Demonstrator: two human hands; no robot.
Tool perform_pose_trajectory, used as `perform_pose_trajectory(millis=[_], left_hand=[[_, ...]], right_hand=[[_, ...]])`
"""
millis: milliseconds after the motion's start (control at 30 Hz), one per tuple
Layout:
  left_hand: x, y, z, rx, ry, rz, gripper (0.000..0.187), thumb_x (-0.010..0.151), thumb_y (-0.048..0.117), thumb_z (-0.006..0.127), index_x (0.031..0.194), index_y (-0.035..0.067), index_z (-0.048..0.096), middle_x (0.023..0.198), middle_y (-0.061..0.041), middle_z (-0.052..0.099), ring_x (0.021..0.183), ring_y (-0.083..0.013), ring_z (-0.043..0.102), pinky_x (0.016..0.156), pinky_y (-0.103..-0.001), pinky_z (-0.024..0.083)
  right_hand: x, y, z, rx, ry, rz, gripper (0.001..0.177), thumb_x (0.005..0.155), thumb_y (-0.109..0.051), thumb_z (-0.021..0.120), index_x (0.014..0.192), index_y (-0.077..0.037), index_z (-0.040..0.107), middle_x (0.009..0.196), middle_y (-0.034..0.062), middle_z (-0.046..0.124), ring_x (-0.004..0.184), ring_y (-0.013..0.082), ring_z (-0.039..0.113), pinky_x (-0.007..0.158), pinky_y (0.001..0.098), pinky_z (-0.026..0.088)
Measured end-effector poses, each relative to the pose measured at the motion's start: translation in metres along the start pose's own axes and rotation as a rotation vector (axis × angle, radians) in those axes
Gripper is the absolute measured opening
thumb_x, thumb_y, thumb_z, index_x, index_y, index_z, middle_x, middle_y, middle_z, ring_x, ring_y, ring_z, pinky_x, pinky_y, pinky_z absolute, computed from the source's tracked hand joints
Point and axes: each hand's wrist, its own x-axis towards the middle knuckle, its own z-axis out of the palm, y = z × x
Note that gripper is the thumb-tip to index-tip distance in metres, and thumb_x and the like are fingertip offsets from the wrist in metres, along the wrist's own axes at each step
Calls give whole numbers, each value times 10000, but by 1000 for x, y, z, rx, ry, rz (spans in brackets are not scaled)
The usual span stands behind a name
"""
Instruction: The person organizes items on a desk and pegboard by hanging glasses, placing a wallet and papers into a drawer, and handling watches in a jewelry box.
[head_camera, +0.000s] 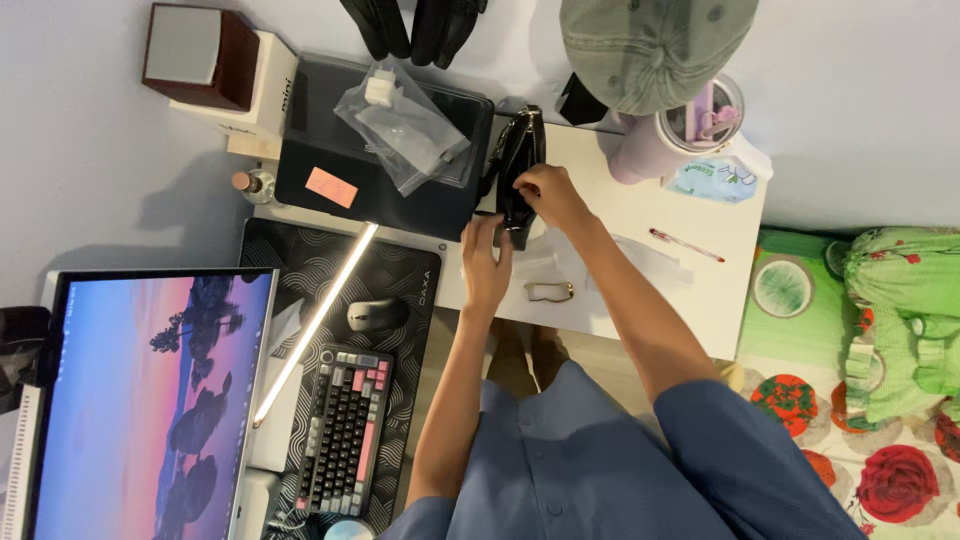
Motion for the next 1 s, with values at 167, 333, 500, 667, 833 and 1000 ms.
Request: perform_pose_trajectory(millis=[167, 333, 500, 667, 833, 1000], left_hand=[[33, -14, 10, 152, -185, 105, 419, 918, 282, 719, 1208, -15, 668, 1326, -244, 609, 1224, -415, 567, 1074, -501, 433], [32, -37, 32, 296, -346, 36, 416, 931, 348, 715, 1164, 5, 693, 1404, -281, 573, 1246, -426, 572, 1143, -542, 406], [29, -46, 35, 191, -374, -9, 489, 921, 329, 683, 1225, -52, 643, 1446, -317, 523, 1225, -485, 537, 1067, -542, 434], [31, -43, 30, 197, -436, -53, 532, 937, 368, 678, 1247, -60, 616, 1469, -335, 473, 1254, -493, 501, 1067, -549, 422], [33, -44, 35, 226, -480, -41, 557, 959, 375, 657, 1269, -80, 580, 1491, -358, 405, 1316, -498, 439, 1112, -567, 365], [30, -53, 41, 264, -505, -29, 596, 957, 386, 638, 1316, -81, 548, 1509, -335, 405, 1323, -491, 433, 1133, -558, 346]], right_hand=[[10, 16, 22, -394, -126, 223, 198, 802, -169, 832, 925, -33, 756, 910, 240, 713, 867, 403, 698, 773, 453, 578], [36, 17, 44, -707, -234, 376, 273, 794, -187, 812, 971, -9, 705, 975, 181, 742, 930, 347, 741, 724, 436, 618], [45, 7, 51, -766, -192, 480, 507, 739, -228, 849, 1121, 14, 620, 964, 170, 751, 928, 337, 748, 751, 431, 614], [41, -11, 35, -588, -80, 669, 723, 625, -308, 902, 1196, -9, 576, 974, 213, 733, 928, 389, 729, 811, 470, 599], [36, -41, 12, -362, 118, 647, 569, 611, -360, 830, 1091, -79, 710, 978, 222, 729, 905, 413, 713, 784, 496, 583], [38, -59, -18, -332, 208, 603, 480, 655, -416, 780, 971, -54, 789, 872, 221, 734, 804, 398, 719, 738, 485, 582]])
